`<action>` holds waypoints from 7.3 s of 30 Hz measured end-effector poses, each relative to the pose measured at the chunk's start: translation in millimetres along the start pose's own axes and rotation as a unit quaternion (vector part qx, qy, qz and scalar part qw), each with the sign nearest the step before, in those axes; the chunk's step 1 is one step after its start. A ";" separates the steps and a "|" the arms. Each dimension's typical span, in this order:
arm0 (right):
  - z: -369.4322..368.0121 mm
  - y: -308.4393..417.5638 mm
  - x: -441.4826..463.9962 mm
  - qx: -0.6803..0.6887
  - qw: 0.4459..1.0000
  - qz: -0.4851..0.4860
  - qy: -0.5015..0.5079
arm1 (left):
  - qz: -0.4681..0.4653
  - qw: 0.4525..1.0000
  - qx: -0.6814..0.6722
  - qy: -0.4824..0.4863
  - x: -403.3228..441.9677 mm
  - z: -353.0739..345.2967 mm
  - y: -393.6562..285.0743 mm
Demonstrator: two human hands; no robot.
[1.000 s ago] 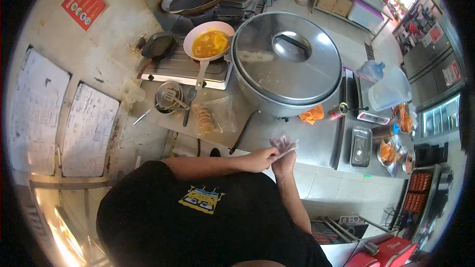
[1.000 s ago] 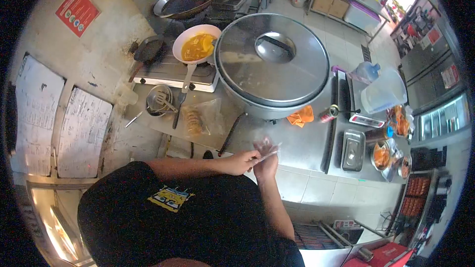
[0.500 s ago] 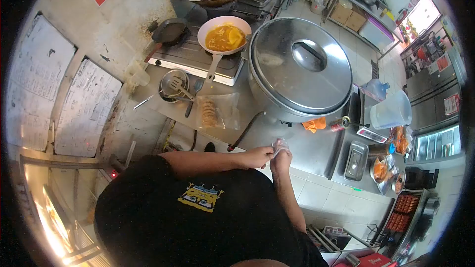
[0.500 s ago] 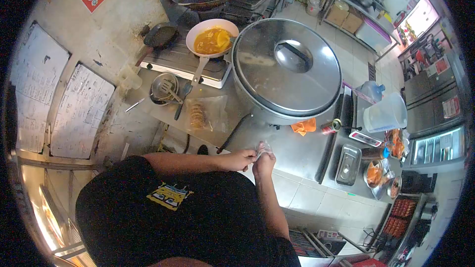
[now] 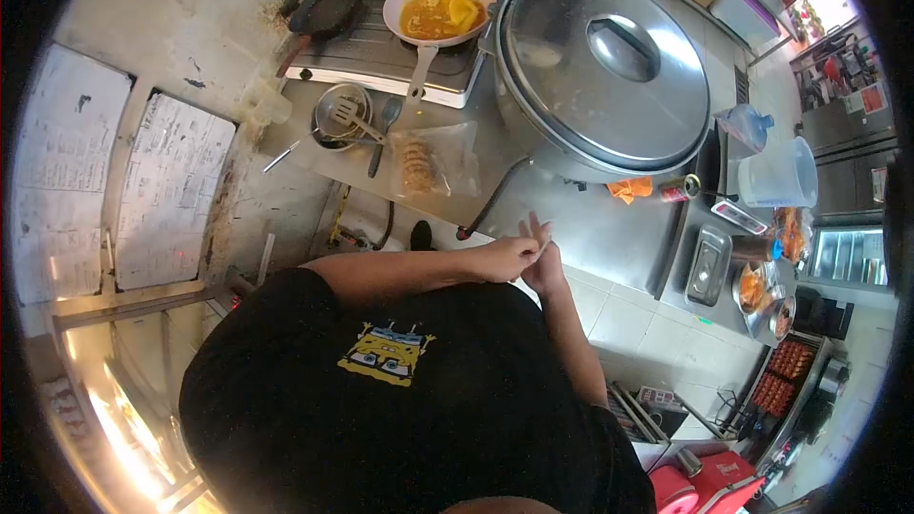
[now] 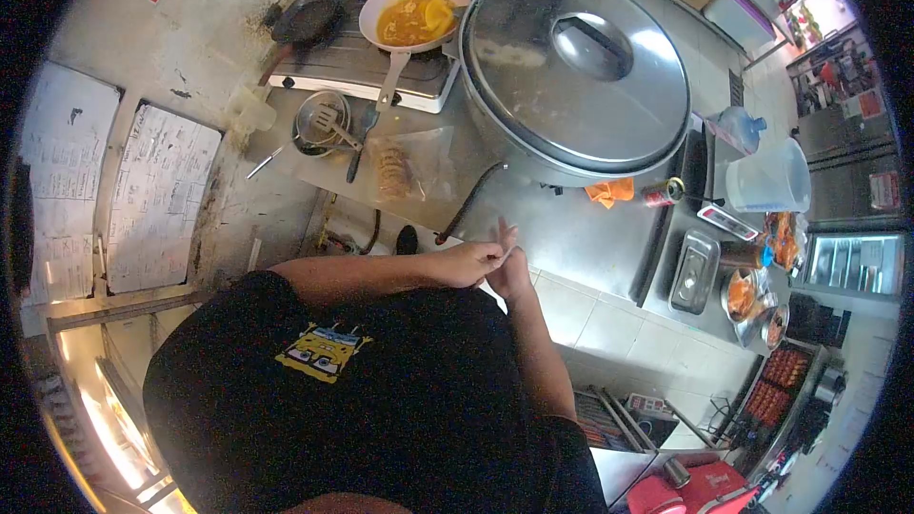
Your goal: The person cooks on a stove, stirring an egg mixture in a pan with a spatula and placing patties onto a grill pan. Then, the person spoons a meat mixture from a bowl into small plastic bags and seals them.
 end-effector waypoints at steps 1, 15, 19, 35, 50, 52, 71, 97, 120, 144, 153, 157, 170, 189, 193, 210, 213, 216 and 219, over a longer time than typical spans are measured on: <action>3.6 -3.4 9.7 -0.028 0.997 0.052 -0.052 | 0.010 1.000 -0.002 0.006 -3.1 2.7 2.5; -3.7 -40.6 130.7 -0.117 0.990 0.074 0.008 | -0.020 0.999 -0.004 -0.036 -22.8 84.1 50.3; -54.8 -56.0 136.5 -0.175 0.984 -0.019 0.037 | -0.028 0.998 0.007 -0.049 -34.6 113.1 66.7; -54.0 -108.3 237.6 -0.751 0.610 0.002 -0.255 | 0.087 0.925 -0.189 -0.318 -43.3 296.7 262.7; -91.5 -52.2 229.4 -0.599 0.792 0.069 -0.097 | 0.118 0.894 -0.389 -0.189 -13.7 270.1 321.1; -129.2 -49.3 196.1 -0.355 0.924 0.020 -0.142 | 0.105 0.891 -0.422 -0.128 -28.3 263.0 295.5; -332.2 134.7 -59.0 -0.701 0.637 0.318 -0.029 | -0.072 0.874 -0.470 -0.103 -148.6 274.4 13.4; -348.2 35.3 3.0 -0.822 0.439 0.333 0.145 | -0.095 0.826 -0.509 -0.224 -243.2 226.6 15.2; -397.1 -22.2 44.9 -0.784 0.535 0.141 0.283 | -0.107 0.788 -0.545 -0.264 -272.6 250.0 65.0; -457.0 -24.0 51.5 -0.839 0.447 0.230 0.209 | -0.176 0.761 -0.569 -0.256 -289.7 294.7 64.3; -404.3 5.1 50.4 -0.742 0.600 0.243 0.172 | -0.180 0.784 -0.563 -0.189 -264.0 284.2 49.2; -398.3 41.2 17.8 -0.702 0.631 0.284 0.165 | -0.220 0.762 -0.591 -0.146 -255.7 271.0 33.0; -380.1 39.9 -19.0 -0.850 0.409 0.330 0.036 | -0.196 0.780 -0.544 -0.237 -222.4 232.0 31.2; -291.7 110.4 -17.8 -0.254 0.954 0.047 0.153 | -0.262 0.736 -0.572 -0.251 -248.3 217.6 13.5; -280.4 96.3 -8.1 -0.084 0.974 0.011 0.211 | -0.275 0.741 -0.557 -0.256 -247.7 217.6 31.0; -214.1 21.4 27.7 0.504 0.814 -0.251 0.144 | -0.196 0.685 -0.566 -0.415 -316.8 224.0 85.9; -218.1 16.2 48.8 0.497 0.813 -0.254 0.166 | -0.194 0.674 -0.560 -0.441 -323.4 220.4 93.5; -229.6 13.5 78.1 0.224 0.932 -0.197 0.204 | -0.197 0.654 -0.578 -0.446 -326.6 223.3 113.7; -280.0 33.8 100.7 0.065 0.958 -0.119 0.253 | -0.208 0.642 -0.595 -0.436 -329.4 241.2 135.6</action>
Point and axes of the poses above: each hand's wrist, its own x-axis towards the middle knuckle, its own z-axis out of the back of the hand, y = z × x, the point moved 6 cm from there along x, towards the middle knuckle, and after that the axes turned 2 degrees about y, right-handed, at the moved point
